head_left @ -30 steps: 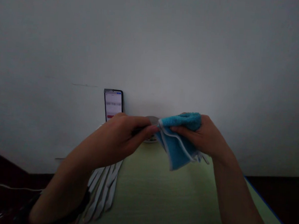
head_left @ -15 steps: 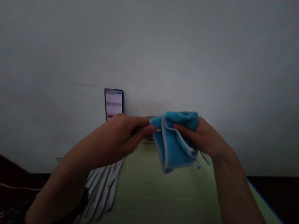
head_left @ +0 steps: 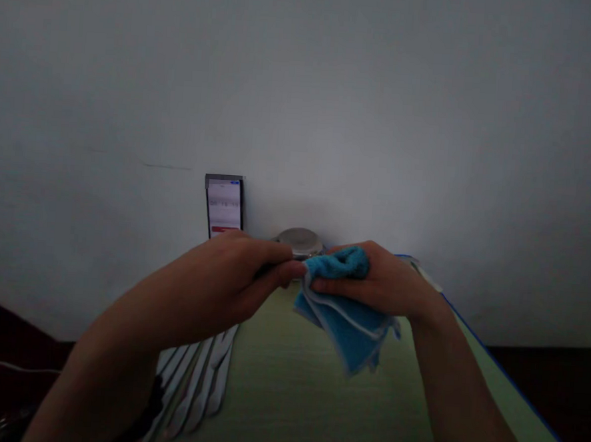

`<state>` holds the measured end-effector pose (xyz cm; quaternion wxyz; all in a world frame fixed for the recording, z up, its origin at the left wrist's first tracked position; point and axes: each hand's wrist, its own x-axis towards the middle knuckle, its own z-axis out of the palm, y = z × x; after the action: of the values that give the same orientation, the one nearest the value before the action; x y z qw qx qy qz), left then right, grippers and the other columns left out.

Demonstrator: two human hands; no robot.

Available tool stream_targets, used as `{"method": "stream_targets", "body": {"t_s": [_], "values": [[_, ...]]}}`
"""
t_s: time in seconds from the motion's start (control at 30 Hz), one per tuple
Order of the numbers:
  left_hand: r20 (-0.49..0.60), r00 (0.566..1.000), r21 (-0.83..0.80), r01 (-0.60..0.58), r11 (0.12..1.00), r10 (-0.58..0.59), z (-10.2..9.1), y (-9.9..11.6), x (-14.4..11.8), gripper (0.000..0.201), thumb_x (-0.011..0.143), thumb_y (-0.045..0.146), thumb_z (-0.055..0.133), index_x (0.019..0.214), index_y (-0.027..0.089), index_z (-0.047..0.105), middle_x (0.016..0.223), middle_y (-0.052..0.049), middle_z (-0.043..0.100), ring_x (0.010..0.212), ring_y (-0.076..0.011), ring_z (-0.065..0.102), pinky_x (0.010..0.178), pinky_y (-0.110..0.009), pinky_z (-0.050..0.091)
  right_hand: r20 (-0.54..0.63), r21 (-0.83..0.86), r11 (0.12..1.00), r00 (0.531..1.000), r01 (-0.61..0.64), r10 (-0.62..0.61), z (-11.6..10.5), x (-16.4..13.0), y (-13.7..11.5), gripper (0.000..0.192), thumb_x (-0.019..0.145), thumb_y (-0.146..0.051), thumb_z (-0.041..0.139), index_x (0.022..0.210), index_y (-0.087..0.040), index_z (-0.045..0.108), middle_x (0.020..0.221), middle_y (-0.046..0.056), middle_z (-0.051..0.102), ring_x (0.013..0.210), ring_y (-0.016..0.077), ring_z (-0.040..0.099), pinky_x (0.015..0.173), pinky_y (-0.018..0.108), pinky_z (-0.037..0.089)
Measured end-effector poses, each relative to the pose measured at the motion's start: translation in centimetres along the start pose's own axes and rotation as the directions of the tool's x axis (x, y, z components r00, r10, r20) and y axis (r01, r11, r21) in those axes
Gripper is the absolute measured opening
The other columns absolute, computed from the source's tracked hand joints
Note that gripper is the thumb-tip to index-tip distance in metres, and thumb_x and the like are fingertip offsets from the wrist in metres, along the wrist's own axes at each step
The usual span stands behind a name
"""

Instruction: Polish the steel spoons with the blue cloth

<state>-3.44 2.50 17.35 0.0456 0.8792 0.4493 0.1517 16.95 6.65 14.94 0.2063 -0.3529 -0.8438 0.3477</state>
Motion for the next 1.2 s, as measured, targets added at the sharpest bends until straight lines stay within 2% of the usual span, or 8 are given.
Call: {"method": "stream_targets", "body": {"t_s": [0.13,0.27,0.47,0.67,0.77,1.0,1.1,1.2], "values": [[0.007,1.000,-0.011,0.004,1.000,-0.004,0.4,0.2,0.1,0.031,0.089,0.037,0.034,0.072,0.019,0.053,0.055,0.004,0.049,0.050,-0.0087,0.045,0.049,-0.022,0.028,-0.066,-0.026,1.000,0.998,-0.001,0.000,-0.2,-0.2,-0.3,0.032,0.070,-0.047,0.058,0.071,-0.015,0.060,0.058,-0.004,0.052,0.053,0.0066,0.045,0.048,0.017,0.036],[0.003,1.000,0.017,0.005,1.000,-0.005,0.8,0.8,0.1,0.031,0.089,0.036,0.032,0.072,0.019,0.052,0.055,0.004,0.047,0.050,-0.0090,0.044,0.049,-0.022,0.027,-0.090,0.036,0.999,0.996,0.009,-0.005,-0.4,-0.4,-0.3,0.028,0.067,-0.044,0.063,0.071,-0.016,0.060,0.059,-0.006,0.053,0.054,0.0058,0.045,0.049,0.016,0.037],[0.028,0.999,-0.021,-0.032,0.999,0.033,0.7,0.5,0.1,0.029,0.089,0.036,0.035,0.074,0.020,0.053,0.057,0.004,0.049,0.051,-0.0082,0.046,0.050,-0.021,0.029,-0.011,0.102,0.991,0.996,0.087,-0.087,-0.5,-0.3,0.0,0.022,0.069,-0.036,0.064,0.080,-0.017,0.062,0.070,-0.004,0.060,0.062,0.0076,0.051,0.057,0.017,0.042],[0.059,0.998,-0.031,0.004,1.000,-0.002,0.9,-0.6,-0.1,0.029,0.088,0.041,0.037,0.079,0.021,0.056,0.063,0.004,0.057,0.055,-0.0081,0.051,0.051,-0.019,0.031,0.009,-0.033,0.999,1.000,0.010,-0.010,-1.3,-0.4,1.1,0.026,0.072,-0.038,0.060,0.089,-0.019,0.063,0.082,-0.001,0.066,0.071,0.0124,0.056,0.062,0.022,0.044],[0.034,0.999,-0.022,0.021,1.000,-0.021,1.0,-1.0,-0.2,0.029,0.087,0.042,0.037,0.079,0.021,0.057,0.064,0.004,0.059,0.055,-0.0079,0.053,0.051,-0.019,0.032,-0.007,-0.086,0.996,1.000,-0.021,0.020,-1.6,-0.6,1.9,0.026,0.074,-0.041,0.057,0.085,-0.019,0.064,0.077,0.000,0.065,0.065,0.0121,0.056,0.058,0.022,0.044],[0.060,0.994,-0.019,0.089,0.996,-0.088,1.0,-1.8,-0.5,0.029,0.085,0.045,0.040,0.081,0.023,0.059,0.061,0.005,0.058,0.051,-0.0071,0.051,0.047,-0.018,0.031,0.016,-0.123,0.992,1.000,0.004,-0.002,-1.7,-0.8,2.7,0.025,0.077,-0.036,0.053,0.090,-0.017,0.063,0.078,0.001,0.066,0.065,0.0128,0.057,0.059,0.024,0.043],[0.078,0.993,-0.061,0.092,0.994,-0.087,1.2,-1.9,-0.4,0.029,0.084,0.046,0.041,0.084,0.024,0.059,0.063,0.005,0.059,0.051,-0.0066,0.051,0.048,-0.017,0.032,-0.041,-0.206,0.978,0.999,0.019,-0.028,-1.3,-0.5,2.4,0.020,0.078,-0.032,0.053,0.088,-0.018,0.063,0.079,0.001,0.066,0.068,0.0135,0.057,0.060,0.024,0.043],[0.033,0.996,-0.049,0.080,0.996,-0.078,1.3,-1.7,-0.2,0.029,0.084,0.045,0.041,0.081,0.022,0.059,0.060,0.005,0.057,0.051,-0.0068,0.050,0.048,-0.018,0.032,-0.141,-0.222,0.974,0.987,0.045,-0.078,-0.7,0.1,2.1,0.019,0.076,-0.034,0.055,0.082,-0.019,0.063,0.076,0.000,0.065,0.066,0.0126,0.056,0.059,0.023,0.042]]}}
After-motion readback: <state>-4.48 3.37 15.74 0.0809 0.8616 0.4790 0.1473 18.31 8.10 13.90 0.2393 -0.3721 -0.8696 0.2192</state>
